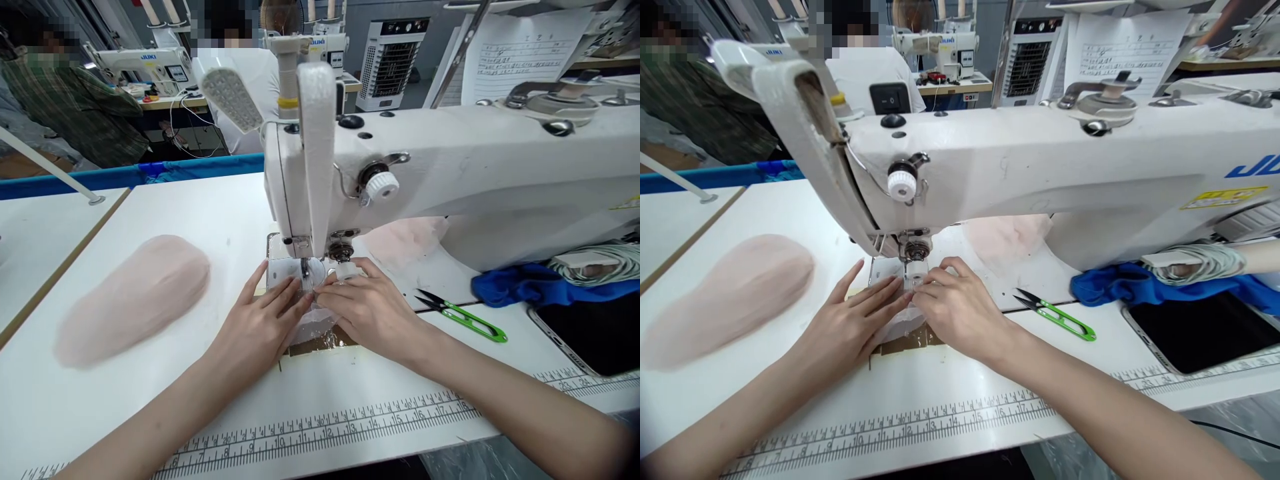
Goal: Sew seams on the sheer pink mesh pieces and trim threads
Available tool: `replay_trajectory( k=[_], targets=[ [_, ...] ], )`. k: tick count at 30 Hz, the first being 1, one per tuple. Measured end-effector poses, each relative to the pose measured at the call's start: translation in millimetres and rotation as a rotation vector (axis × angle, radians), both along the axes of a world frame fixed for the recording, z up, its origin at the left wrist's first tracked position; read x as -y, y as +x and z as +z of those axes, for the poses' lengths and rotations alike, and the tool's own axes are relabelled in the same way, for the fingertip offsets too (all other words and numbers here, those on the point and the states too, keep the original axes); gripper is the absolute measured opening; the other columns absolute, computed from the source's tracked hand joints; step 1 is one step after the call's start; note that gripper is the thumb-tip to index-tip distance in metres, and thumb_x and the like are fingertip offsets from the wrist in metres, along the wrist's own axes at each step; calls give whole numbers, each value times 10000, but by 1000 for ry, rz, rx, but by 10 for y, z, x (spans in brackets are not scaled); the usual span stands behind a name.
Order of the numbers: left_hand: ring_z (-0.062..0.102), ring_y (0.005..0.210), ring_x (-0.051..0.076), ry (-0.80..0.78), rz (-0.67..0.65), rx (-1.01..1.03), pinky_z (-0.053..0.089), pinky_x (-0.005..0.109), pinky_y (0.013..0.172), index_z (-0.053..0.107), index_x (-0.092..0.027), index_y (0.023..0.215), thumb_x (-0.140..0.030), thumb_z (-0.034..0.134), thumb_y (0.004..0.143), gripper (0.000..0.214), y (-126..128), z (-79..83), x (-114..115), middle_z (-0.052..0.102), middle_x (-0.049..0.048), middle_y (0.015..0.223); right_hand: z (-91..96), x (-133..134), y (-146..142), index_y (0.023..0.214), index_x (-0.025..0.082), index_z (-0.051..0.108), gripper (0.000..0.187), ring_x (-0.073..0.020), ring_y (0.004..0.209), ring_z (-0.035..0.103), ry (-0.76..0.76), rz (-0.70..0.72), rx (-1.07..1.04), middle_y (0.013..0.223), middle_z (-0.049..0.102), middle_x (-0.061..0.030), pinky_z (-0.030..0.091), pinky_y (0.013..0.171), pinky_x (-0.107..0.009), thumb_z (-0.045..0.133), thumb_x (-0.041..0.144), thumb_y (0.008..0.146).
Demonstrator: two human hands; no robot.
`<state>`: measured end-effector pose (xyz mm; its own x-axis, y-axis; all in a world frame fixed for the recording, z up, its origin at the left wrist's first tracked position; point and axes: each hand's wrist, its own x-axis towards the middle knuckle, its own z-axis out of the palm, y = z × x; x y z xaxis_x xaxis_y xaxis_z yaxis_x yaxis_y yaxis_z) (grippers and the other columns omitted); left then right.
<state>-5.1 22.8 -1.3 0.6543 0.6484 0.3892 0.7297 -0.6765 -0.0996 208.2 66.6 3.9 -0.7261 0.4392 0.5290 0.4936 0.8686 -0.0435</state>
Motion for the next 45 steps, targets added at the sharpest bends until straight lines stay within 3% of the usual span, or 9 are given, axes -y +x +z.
replay_trajectory(
  k=[8, 14, 17, 20, 23, 26, 30, 37, 45],
  targets=[
    [606, 1181, 278, 9, 41, -32, 253, 605, 1140, 599, -146, 1271, -179, 399, 979, 355, -36, -30, -133, 647, 150, 1256, -72, -136, -34, 886, 174, 708, 249, -175, 738, 601, 100, -40, 15, 788, 748, -20, 358, 876, -359, 496, 45, 874],
    [579, 1196, 266, -46, 68, 46, 238, 564, 1158, 617, -164, 1251, -182, 445, 952, 345, -33, -34, -161, 647, 126, 1252, -75, -103, -56, 878, 192, 709, 234, -165, 744, 600, 151, -47, 16, 835, 750, -12, 367, 901, -363, 494, 106, 912],
    [580, 1125, 256, -180, 92, 168, 334, 549, 1095, 628, -206, 1241, -218, 448, 950, 342, -26, -11, -178, 636, 105, 1204, -69, -65, -69, 856, 185, 710, 218, -134, 677, 594, 119, -15, -56, 762, 737, 14, 391, 879, -325, 514, 117, 923],
    [543, 1102, 244, -398, 141, 330, 431, 502, 995, 689, -270, 1137, -331, 419, 982, 318, -24, 39, -208, 608, 71, 1173, -67, -69, -80, 866, 183, 724, 208, -117, 622, 593, -4, -69, -158, 697, 721, 26, 418, 842, -292, 533, 184, 948],
    [502, 1150, 223, -577, 202, 434, 426, 471, 1006, 718, -323, 1054, -400, 383, 995, 349, -24, 101, -235, 583, 27, 1200, -77, -100, -87, 914, 175, 734, 180, -126, 636, 617, -118, -130, -189, 724, 728, 9, 431, 846, -298, 560, 212, 936],
    [483, 1175, 214, -622, 211, 443, 405, 467, 1038, 721, -341, 1039, -418, 375, 996, 357, -32, 139, -248, 573, 9, 1212, -86, -113, -84, 919, 179, 733, 154, -128, 646, 629, -160, -141, -193, 738, 732, 11, 428, 862, -306, 579, 179, 913],
    [467, 1188, 221, -524, 129, 353, 417, 477, 1030, 688, -348, 1125, -374, 377, 1002, 335, -68, 123, -226, 560, 20, 1246, -69, -66, -61, 880, 218, 723, 165, -119, 663, 634, -165, -114, -173, 728, 728, 39, 409, 878, -314, 566, 193, 924],
    [477, 1253, 292, -84, 16, -2, 311, 521, 1114, 644, -219, 1224, -263, 499, 948, 315, -43, 69, 22, 590, 86, 1328, -49, 70, -10, 766, 190, 698, 260, -137, 824, 662, 24, -6, -20, 800, 749, 24, 377, 925, -343, 512, 85, 915],
    [568, 1223, 277, -21, 2, -116, 345, 516, 1077, 580, -160, 1289, -205, 403, 976, 362, -2, 79, 112, 617, 122, 1306, -54, 87, -7, 812, 191, 704, 246, -137, 810, 657, 50, -10, 11, 853, 758, 18, 389, 928, -360, 510, 85, 921]
  ],
)
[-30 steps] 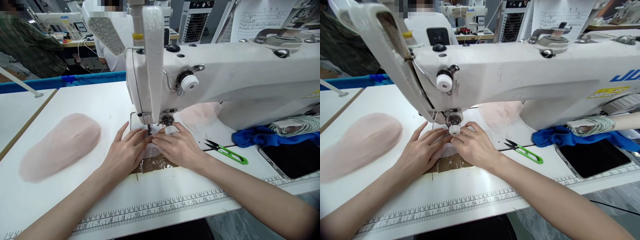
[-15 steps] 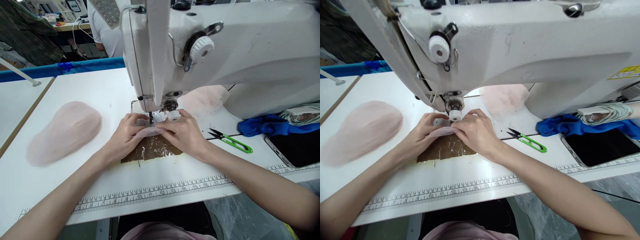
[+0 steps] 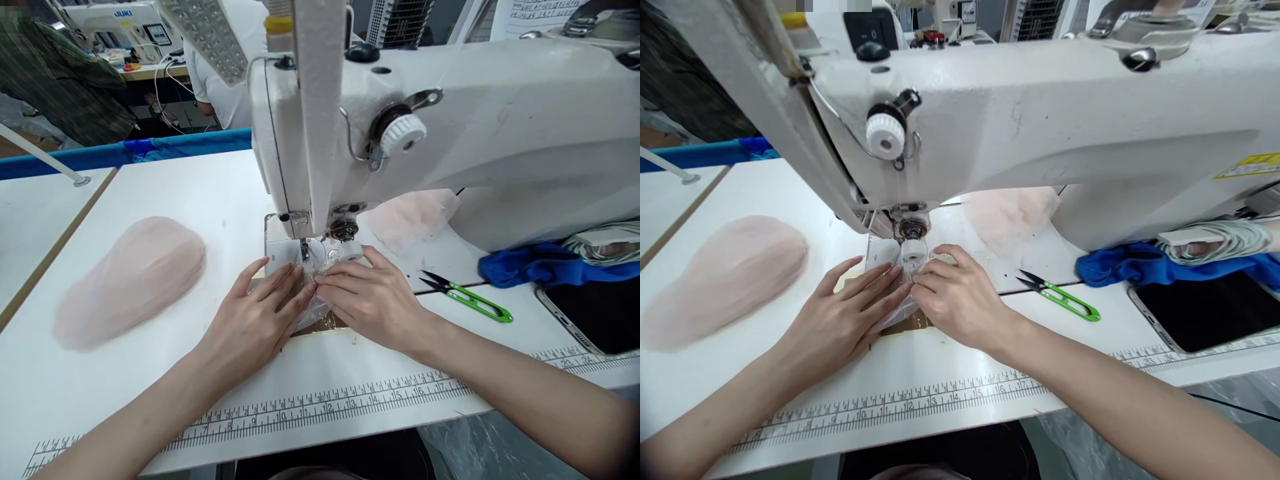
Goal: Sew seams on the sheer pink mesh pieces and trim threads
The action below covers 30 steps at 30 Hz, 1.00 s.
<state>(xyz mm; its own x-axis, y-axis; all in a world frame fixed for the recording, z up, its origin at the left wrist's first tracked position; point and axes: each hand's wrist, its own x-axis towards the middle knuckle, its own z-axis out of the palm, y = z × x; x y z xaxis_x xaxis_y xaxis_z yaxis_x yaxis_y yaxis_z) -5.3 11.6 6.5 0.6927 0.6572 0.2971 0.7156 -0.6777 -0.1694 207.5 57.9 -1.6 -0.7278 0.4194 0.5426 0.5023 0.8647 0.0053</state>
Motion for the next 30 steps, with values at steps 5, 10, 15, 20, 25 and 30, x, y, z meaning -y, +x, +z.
replay_trajectory(
  k=[5, 10, 15, 20, 25, 30],
  targets=[
    [577, 1219, 267, 5, 15, 45, 325, 541, 1090, 574, -194, 1297, -204, 415, 974, 360, -18, -23, -40, 619, 118, 1300, -13, -18, -5, 827, 187, 709, 235, -150, 851, 671, -2, 2, 1, 894, 760, 3, 398, 909, -368, 530, 49, 890],
    [585, 1209, 279, 5, 18, 66, 269, 589, 1114, 563, -181, 1311, -220, 421, 978, 364, -36, -46, -121, 642, 136, 1261, -46, -83, -25, 852, 178, 709, 221, -151, 868, 671, 25, 0, -50, 891, 762, 2, 391, 918, -352, 529, 57, 892],
    [582, 1213, 273, -3, 27, 91, 219, 626, 1130, 521, -208, 1355, -207, 403, 981, 391, -73, -87, -236, 627, 131, 1284, -63, -167, -48, 858, 199, 711, 228, -151, 781, 648, 63, -37, -10, 895, 763, 10, 379, 915, -366, 534, 58, 889],
    [573, 1222, 281, 16, 51, 87, 213, 629, 1134, 545, -206, 1333, -221, 438, 976, 373, -83, -84, -261, 635, 124, 1279, -58, -185, -60, 881, 190, 719, 195, -153, 748, 634, 106, -55, 11, 956, 759, 5, 379, 929, -376, 558, 81, 891],
    [624, 1154, 250, 22, 13, 142, 266, 559, 1138, 578, -228, 1300, -125, 478, 935, 392, -54, -53, -142, 674, 69, 1230, -60, -141, -28, 930, 183, 720, 183, -162, 868, 650, 80, -7, 12, 969, 755, -8, 384, 931, -376, 574, 82, 885],
    [648, 1119, 246, 20, -15, 165, 290, 543, 1128, 616, -189, 1251, -107, 465, 928, 366, -49, -47, -117, 690, 86, 1194, -62, -132, -10, 935, 188, 717, 186, -156, 852, 657, 76, 1, 10, 967, 757, -9, 397, 928, -374, 580, 75, 880]
  ],
)
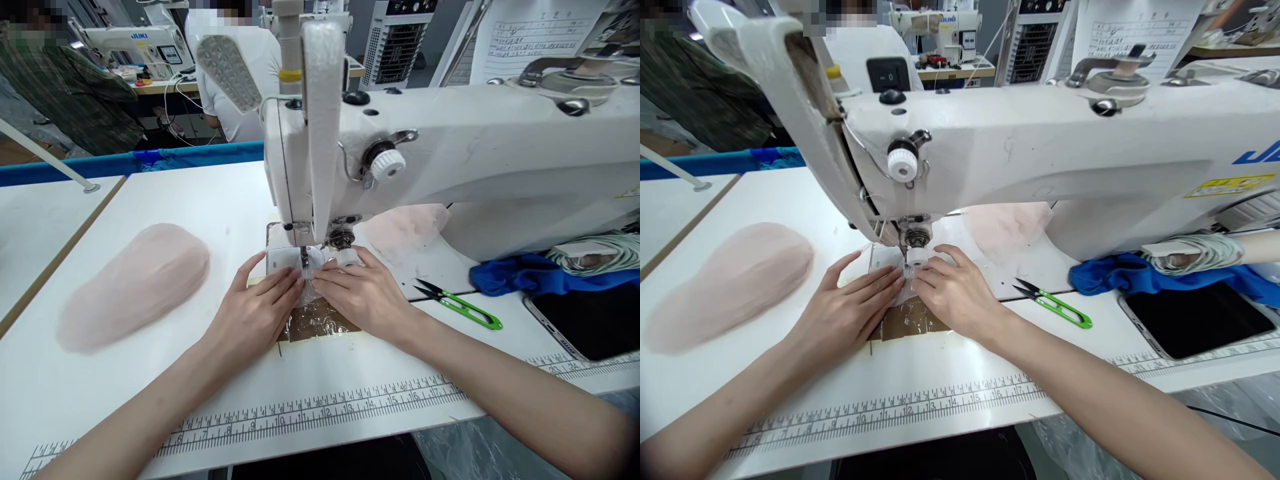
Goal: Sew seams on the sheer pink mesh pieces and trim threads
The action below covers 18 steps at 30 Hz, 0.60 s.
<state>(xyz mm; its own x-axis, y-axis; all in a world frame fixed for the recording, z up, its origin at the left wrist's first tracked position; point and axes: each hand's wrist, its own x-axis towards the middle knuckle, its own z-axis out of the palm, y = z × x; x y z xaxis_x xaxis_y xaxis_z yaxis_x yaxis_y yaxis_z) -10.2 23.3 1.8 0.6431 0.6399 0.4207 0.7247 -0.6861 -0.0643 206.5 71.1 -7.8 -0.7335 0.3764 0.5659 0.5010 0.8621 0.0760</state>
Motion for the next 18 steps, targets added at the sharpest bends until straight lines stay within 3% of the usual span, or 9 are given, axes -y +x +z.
replay_trajectory(
  k=[18],
  targets=[
    [650, 1118, 243, 17, 11, -21, 253, 576, 1136, 624, -139, 1211, -109, 425, 957, 324, -33, -53, -123, 680, 114, 1198, -6, -64, -32, 924, 192, 717, 244, -140, 744, 626, 63, -41, 16, 935, 760, 18, 379, 964, -370, 518, 52, 900]
  ],
)
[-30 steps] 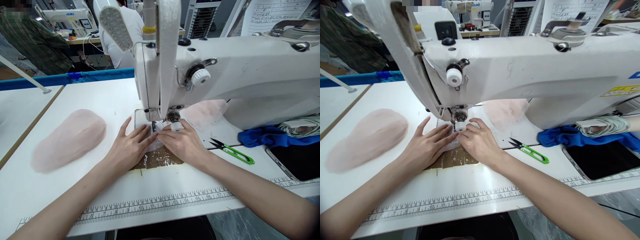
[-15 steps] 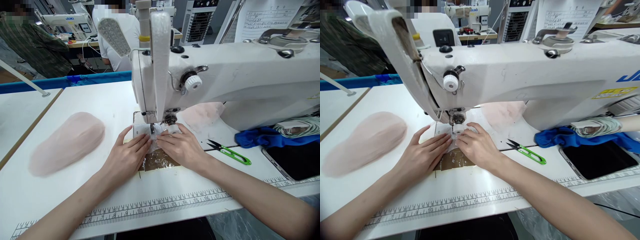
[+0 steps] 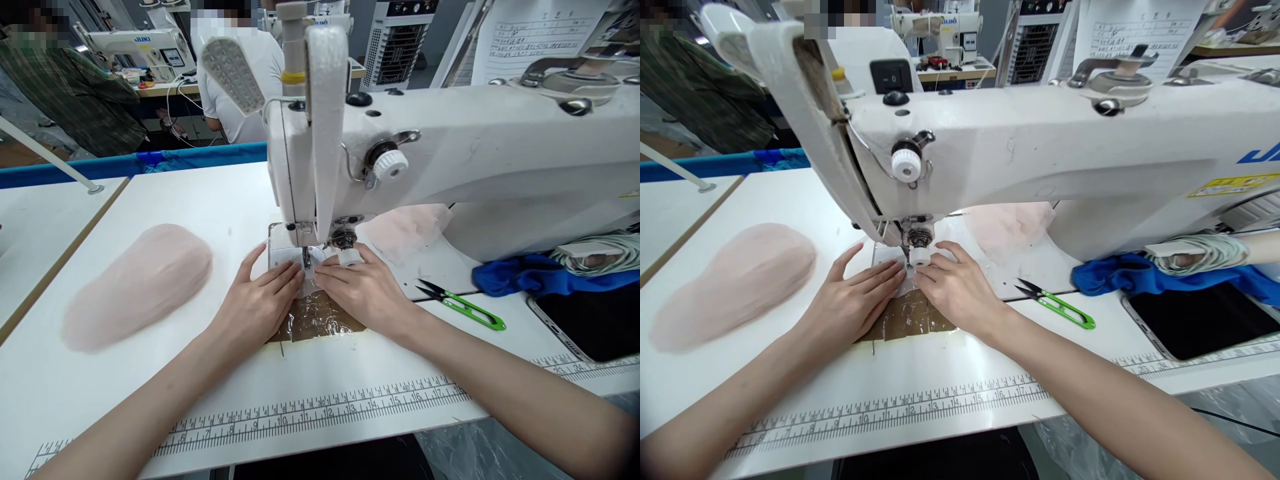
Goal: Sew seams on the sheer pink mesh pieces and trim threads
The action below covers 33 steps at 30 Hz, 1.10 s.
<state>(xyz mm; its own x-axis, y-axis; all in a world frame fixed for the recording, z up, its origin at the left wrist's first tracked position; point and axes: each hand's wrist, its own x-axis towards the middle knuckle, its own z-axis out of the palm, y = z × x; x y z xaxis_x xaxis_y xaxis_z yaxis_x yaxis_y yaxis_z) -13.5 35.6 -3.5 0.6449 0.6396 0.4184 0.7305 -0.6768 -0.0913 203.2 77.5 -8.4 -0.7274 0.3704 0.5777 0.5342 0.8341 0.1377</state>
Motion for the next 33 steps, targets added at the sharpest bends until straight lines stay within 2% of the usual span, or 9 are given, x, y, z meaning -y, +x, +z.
replay_trajectory(
  k=[6, 18, 21, 24, 26, 29, 31, 33],
  targets=[
    [676, 1068, 237, 45, 5, 11, 268, 564, 1130, 638, -119, 1182, -120, 433, 961, 301, 11, -15, -52, 707, 116, 1148, -15, -38, -5, 927, 153, 719, 224, -150, 747, 632, -6, 4, 13, 889, 762, -4, 372, 977, -380, 528, 40, 891],
    [663, 1093, 241, 52, 7, 1, 286, 570, 1120, 627, -125, 1203, -126, 424, 965, 313, -3, -33, -107, 700, 111, 1164, -30, -51, -1, 969, 169, 700, 269, -173, 829, 637, -51, -75, 128, 924, 753, -21, 351, 1002, -407, 471, 34, 925],
    [659, 1101, 236, 55, 13, -6, 300, 548, 1124, 630, -116, 1197, -129, 420, 968, 312, -5, -44, -111, 698, 108, 1171, -14, -47, -2, 972, 160, 697, 269, -170, 841, 626, -62, -85, 155, 922, 751, -25, 347, 1001, -404, 462, 36, 932],
    [638, 1136, 234, 49, 15, -26, 371, 498, 1092, 634, -104, 1190, -140, 411, 973, 313, -20, -68, -119, 687, 98, 1198, -1, -49, -6, 952, 171, 701, 253, -167, 829, 612, -58, -87, 152, 893, 749, -19, 345, 998, -391, 474, 60, 935],
    [608, 1177, 250, 40, 29, -40, 420, 468, 1052, 626, -91, 1202, -184, 420, 978, 319, -21, -79, -109, 673, 100, 1227, -4, -54, -8, 928, 179, 706, 256, -166, 822, 607, -35, -92, 134, 872, 747, -12, 341, 1000, -378, 479, 61, 928],
    [582, 1200, 296, 30, 93, -42, 451, 468, 1005, 587, -60, 1253, -353, 469, 967, 426, 21, -46, -32, 631, 147, 1283, -20, -50, -13, 927, 185, 708, 269, -172, 846, 609, -18, -94, 87, 900, 748, -11, 337, 1004, -378, 473, 55, 905],
    [637, 1092, 305, 56, 122, -27, 490, 459, 905, 624, -62, 1184, -436, 503, 939, 464, 73, 24, 60, 669, 170, 1208, -25, -21, -23, 942, 174, 704, 286, -178, 852, 613, -35, -79, 33, 927, 748, -22, 339, 999, -392, 465, 35, 872],
    [687, 800, 239, 99, 74, 15, 497, 393, 710, 691, -118, 922, -391, 539, 926, 313, 123, 115, 154, 740, 105, 915, -18, 33, -41, 948, 162, 699, 313, -175, 834, 616, -68, -55, -29, 926, 750, -28, 349, 978, -392, 450, 3, 843]
  ],
)
